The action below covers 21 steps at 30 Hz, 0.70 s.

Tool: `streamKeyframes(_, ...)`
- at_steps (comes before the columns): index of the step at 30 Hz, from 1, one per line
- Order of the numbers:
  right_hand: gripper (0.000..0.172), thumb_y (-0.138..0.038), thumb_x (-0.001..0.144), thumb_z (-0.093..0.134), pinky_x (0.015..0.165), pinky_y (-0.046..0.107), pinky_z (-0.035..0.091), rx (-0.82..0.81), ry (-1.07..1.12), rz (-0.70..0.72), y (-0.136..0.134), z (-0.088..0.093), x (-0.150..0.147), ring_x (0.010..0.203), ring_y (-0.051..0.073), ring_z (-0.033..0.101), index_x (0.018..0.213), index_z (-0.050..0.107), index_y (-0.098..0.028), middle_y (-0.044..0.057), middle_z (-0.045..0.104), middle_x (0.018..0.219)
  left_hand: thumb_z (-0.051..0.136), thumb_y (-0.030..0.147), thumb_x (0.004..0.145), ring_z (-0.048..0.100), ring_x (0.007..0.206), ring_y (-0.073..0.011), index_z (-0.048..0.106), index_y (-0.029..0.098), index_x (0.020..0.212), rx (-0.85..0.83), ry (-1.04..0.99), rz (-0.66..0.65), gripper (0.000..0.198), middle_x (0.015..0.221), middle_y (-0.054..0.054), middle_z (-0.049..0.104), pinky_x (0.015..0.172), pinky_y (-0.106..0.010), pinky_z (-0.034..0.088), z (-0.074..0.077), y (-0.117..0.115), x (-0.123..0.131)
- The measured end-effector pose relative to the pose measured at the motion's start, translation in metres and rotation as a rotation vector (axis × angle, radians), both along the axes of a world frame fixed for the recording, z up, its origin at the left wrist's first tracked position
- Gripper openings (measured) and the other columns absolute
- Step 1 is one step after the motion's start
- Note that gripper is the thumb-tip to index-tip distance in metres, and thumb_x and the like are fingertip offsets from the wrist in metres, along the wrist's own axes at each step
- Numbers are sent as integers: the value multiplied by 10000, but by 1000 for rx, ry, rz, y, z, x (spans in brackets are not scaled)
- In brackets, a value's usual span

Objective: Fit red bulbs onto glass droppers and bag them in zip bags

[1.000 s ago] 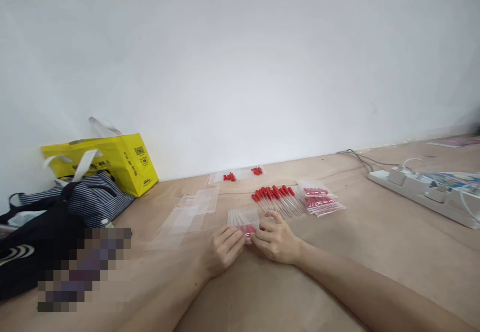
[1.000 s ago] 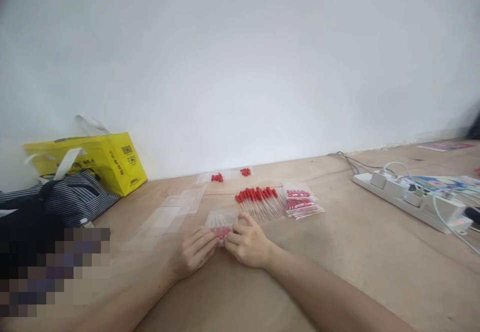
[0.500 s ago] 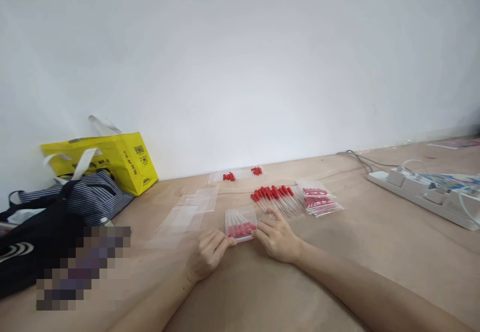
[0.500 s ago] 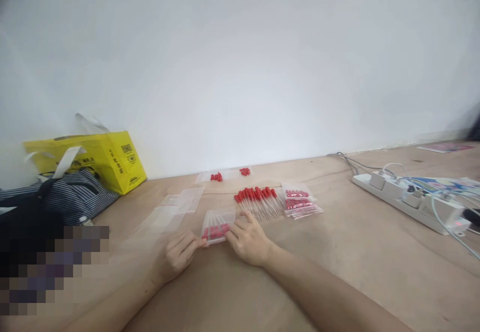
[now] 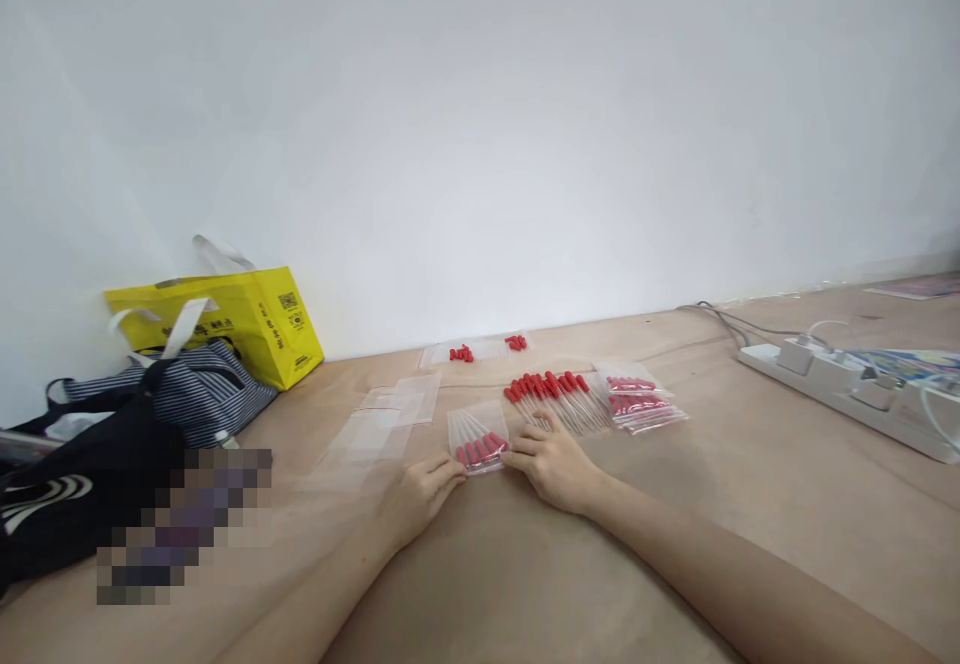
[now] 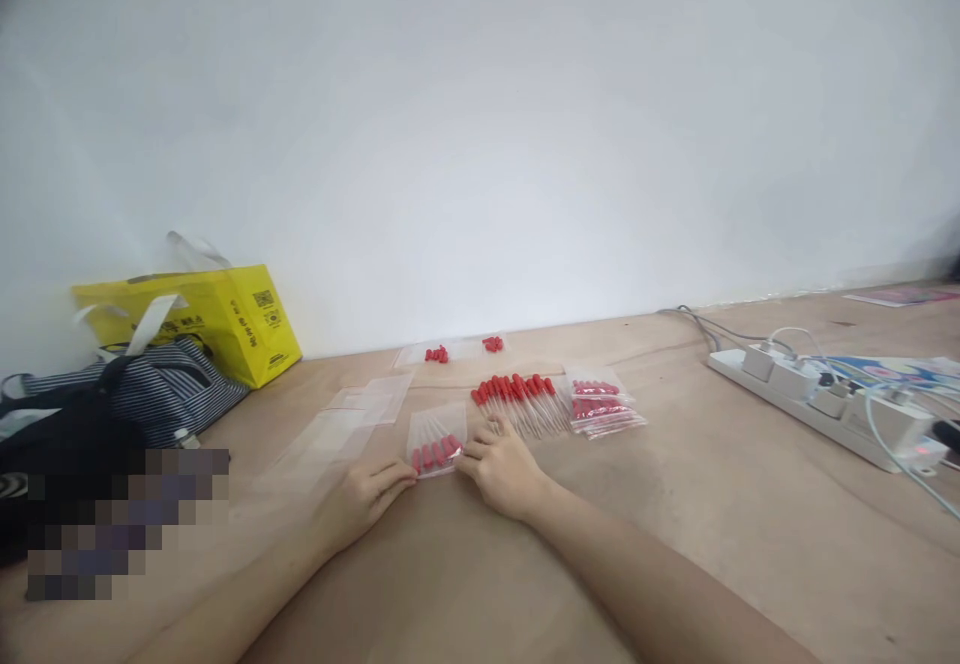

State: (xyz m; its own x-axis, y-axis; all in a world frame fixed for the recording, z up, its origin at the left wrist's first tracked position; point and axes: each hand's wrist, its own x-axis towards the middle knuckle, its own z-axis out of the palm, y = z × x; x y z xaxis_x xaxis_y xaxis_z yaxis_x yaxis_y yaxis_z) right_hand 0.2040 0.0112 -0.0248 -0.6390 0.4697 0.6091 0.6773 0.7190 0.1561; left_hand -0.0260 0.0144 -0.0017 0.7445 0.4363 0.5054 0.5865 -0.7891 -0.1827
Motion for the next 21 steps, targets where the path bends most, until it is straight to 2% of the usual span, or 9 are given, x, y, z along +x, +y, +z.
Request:
streamKeyframes(2,211,-100,779,445,866,377,204,-69,20,-11,-2,2,9,782,152,491,871,596,-215,16,629,749,419,231,836,568,841,-165,564,203,995,-81,-48,89,218,910,-45,610,743,-286,473,2,-4,-2)
streamKeyframes(4,257,-94,753,458,847,359,218,-114,67,-49,-4,3,20,806,156,497,934,591,-219,23,635,799,475,270,795,498,1013,-221,493,220,1134,-159,-80,167,343,1092,-72,549,865,-377,419,4,-11,1)
streamKeyframes(7,264,-90,736,464,805,333,239,-142,194,-160,-4,5,37,792,157,507,923,602,-216,22,639,804,461,362,803,378,1161,-259,348,248,1276,-281,-41,193,499,1275,-86,421,941,-439,349,1,-24,14)
streamKeyframes(10,243,-89,751,445,781,322,238,-146,302,-267,1,5,46,770,157,514,860,620,-218,15,640,752,389,478,822,255,1247,-279,287,299,1306,-423,52,194,526,1384,-65,279,983,-477,276,-3,-26,30)
streamKeyframes(13,224,-107,761,443,777,324,224,-146,340,-316,5,3,47,781,163,518,828,625,-218,16,643,735,321,542,824,187,1275,-283,321,335,1283,-533,107,229,504,1414,-38,216,1002,-497,219,-2,-11,39)
streamKeyframes(16,193,-134,753,464,765,323,209,-149,354,-368,7,-1,45,779,161,516,807,625,-226,7,644,729,296,559,823,160,1286,-266,330,339,1277,-581,123,247,505,1415,-25,216,1017,-478,189,2,12,39)
streamKeyframes(21,144,-169,738,491,719,318,191,-193,320,-475,9,-3,42,729,150,506,710,619,-229,-7,642,690,304,507,844,197,1277,-247,363,331,1260,-534,92,263,455,1394,-21,274,1020,-468,171,3,34,34)
